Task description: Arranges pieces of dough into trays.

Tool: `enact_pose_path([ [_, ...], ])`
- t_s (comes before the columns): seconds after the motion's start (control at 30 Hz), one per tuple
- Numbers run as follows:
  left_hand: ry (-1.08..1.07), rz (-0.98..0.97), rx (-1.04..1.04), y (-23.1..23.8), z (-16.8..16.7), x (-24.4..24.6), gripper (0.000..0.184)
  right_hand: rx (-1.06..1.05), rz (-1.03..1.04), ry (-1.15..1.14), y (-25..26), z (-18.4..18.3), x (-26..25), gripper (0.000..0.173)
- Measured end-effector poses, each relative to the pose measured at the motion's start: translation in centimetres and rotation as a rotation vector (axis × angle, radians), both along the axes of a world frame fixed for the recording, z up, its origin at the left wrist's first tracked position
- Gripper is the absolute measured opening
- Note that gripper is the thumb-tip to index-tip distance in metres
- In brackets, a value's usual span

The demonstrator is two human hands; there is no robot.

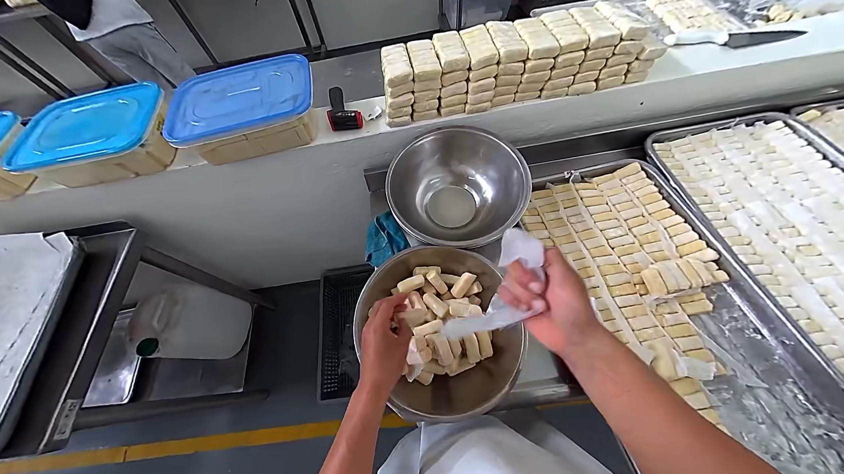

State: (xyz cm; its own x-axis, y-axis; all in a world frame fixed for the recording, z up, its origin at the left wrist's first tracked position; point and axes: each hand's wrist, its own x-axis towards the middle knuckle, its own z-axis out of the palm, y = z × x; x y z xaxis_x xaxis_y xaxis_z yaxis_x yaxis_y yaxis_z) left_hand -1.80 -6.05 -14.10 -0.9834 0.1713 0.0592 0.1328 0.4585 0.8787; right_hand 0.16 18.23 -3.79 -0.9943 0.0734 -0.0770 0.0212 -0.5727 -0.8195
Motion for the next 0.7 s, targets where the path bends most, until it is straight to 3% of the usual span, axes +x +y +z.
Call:
enact_pose_path([
  [0.13,-0.08,0.025,-0.092,-1.6,-0.2,-0.4,0.046,0.171,-0.098,0.12,3.0,1.4,0.1,0.032],
  [0.27,-0.315,-0.25,-0.318,-1.9,0.9,0.2,0.047,0.513,0.018,0.057,3.6,-1.0,1.5,0.028],
  [0.37,-0.355,-0.437,-0.554,-0.8,-0.4,0.8,0.059,0.861,0.215,-0.01,2.5,-3.5,2.4,0.048],
  [0.43,-0.323,-0.413,-0.594,-0.8,-1.0,1.0,0.051,1.039,0.364,-0.108,1.1,-5.3,2.8,0.055],
  [0.53,-0.357,-0.28,-0.435,-1.4,0.0,1.0,0.037,1.116,0.49,-0.152,-0.5,-8.2,3.3,0.053],
  [0.63,-0.392,-0.128,-0.078,-1.3,1.3,1.8,0.038,1.037,0.555,-0.138,-1.9,-9.0,3.5,0.061],
  [0.7,-0.394,-0.101,0.18,-0.3,2.2,2.5,0.034,0.957,0.562,-0.136,-2.8,-8.8,3.6,0.054],
])
